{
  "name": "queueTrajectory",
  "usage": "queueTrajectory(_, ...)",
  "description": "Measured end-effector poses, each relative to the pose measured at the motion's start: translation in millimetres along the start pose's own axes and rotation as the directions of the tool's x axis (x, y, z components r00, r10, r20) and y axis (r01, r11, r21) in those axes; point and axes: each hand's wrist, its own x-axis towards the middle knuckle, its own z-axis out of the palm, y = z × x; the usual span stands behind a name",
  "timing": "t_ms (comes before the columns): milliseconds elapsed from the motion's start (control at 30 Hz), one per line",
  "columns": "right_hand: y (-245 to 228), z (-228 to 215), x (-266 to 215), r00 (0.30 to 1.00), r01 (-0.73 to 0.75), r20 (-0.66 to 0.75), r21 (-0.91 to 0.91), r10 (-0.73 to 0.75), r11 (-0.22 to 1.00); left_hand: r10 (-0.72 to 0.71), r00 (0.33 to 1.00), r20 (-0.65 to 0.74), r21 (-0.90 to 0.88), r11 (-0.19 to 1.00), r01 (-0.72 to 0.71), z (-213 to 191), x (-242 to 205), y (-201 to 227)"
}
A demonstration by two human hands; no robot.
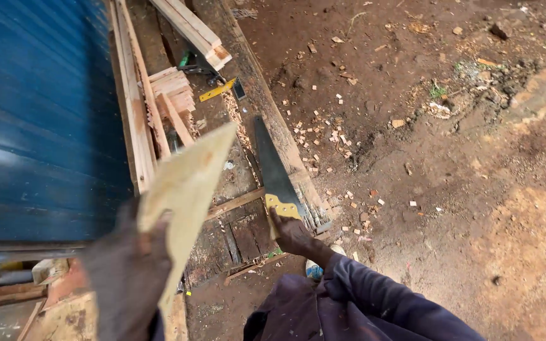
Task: The person uses a hand saw to cut through several pieces of thin plywood on the ground of a workshop.
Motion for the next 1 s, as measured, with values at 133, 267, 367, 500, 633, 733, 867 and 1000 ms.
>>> queueTrajectory(133,31.2,8.9,10.5,0.988,-0.014,0.15,0.221,-0.02,0.975,-0.043,0.843,0.536,-0.179,0.97,0.163,58.4,-31.9,48.2)
queueTrajectory(267,36.0,-59.7,33.6,0.983,-0.18,0.113,0.484,0.143,0.856,-0.156,0.758,0.633,-0.195,0.916,0.352,89.5,-82.5,69.0)
queueTrajectory(367,-19.5,-191.3,85.8,0.729,-0.565,0.51,0.825,0.456,-0.019,-0.101,0.805,0.584,-0.295,0.898,0.326,98.1,-110.0,90.5)
queueTrajectory(500,-5.7,-222.5,105.7,0.8,-0.528,0.388,0.818,0.458,0.228,-0.031,0.71,0.703,-0.38,0.828,0.413,89.4,-115.8,124.5)
queueTrajectory(633,20.5,-222.6,100.7,0.692,-0.71,0.515,0.613,0.506,0.346,0.155,0.772,0.617,-0.419,0.895,0.155,112.8,-141.4,142.3)
queueTrajectory(733,19.0,-233.8,91.1,0.687,-0.726,0.539,0.514,0.487,0.456,0.248,0.86,0.446,-0.468,0.884,-0.012,111.1,-146.9,152.2)
queueTrajectory(867,-8.3,-262.1,92.3,0.698,-0.708,0.582,0.469,0.417,0.528,0.349,0.882,0.315,-0.311,0.916,-0.252,118.7,-139.9,162.5)
queueTrajectory(1000,-27.7,-273.1,79.1,0.702,-0.708,0.609,0.548,0.368,0.445,0.315,0.816,0.485,-0.299,0.936,-0.183,135.6,-142.3,169.2)
